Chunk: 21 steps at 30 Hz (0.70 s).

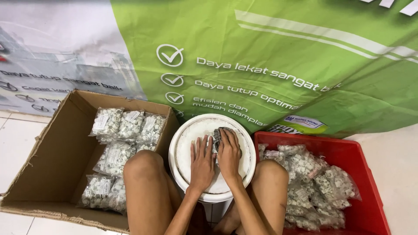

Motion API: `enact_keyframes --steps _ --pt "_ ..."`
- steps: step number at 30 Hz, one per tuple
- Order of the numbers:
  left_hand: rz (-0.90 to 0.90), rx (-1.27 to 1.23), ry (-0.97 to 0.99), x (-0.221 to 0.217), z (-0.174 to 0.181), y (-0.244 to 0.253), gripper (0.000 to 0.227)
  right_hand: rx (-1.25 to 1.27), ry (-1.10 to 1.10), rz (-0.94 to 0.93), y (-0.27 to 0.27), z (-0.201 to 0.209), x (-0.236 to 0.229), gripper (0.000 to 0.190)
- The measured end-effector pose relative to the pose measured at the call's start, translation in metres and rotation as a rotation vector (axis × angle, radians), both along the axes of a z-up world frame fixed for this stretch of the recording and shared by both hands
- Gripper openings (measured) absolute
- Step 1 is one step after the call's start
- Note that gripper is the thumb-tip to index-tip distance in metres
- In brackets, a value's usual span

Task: The person sits on the floor and repeatedly rubs small plastic-wrapped bundles against the lid of a white bucket using a grey cloth. They transfer bundles from a red bin to a cardboard box, then return to rubbing more bundles on the bucket lid.

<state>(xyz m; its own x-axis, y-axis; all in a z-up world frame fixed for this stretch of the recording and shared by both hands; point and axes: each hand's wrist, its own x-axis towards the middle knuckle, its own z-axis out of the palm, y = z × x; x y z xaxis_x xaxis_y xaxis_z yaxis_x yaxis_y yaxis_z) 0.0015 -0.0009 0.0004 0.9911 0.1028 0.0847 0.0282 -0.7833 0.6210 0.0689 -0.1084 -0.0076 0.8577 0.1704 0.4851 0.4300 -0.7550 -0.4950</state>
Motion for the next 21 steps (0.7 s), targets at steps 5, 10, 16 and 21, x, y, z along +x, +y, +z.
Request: enact_keyframes --steps 5,10,16,21 --pt "0.011 0.021 -0.016 0.000 -0.004 -0.001 0.063 0.038 0.016 0.002 -0.001 0.010 -0.012 0.044" --pt "0.020 0.024 -0.021 0.000 -0.004 -0.002 0.064 0.060 0.020 0.009 -0.006 0.010 -0.030 0.042" --pt "0.028 0.015 -0.056 0.000 -0.009 0.000 0.063 0.021 0.019 -0.008 -0.009 0.011 -0.052 0.040" --pt "-0.013 0.068 -0.244 -0.002 -0.024 0.001 0.061 -0.023 0.052 0.004 -0.016 0.009 -0.077 0.046"
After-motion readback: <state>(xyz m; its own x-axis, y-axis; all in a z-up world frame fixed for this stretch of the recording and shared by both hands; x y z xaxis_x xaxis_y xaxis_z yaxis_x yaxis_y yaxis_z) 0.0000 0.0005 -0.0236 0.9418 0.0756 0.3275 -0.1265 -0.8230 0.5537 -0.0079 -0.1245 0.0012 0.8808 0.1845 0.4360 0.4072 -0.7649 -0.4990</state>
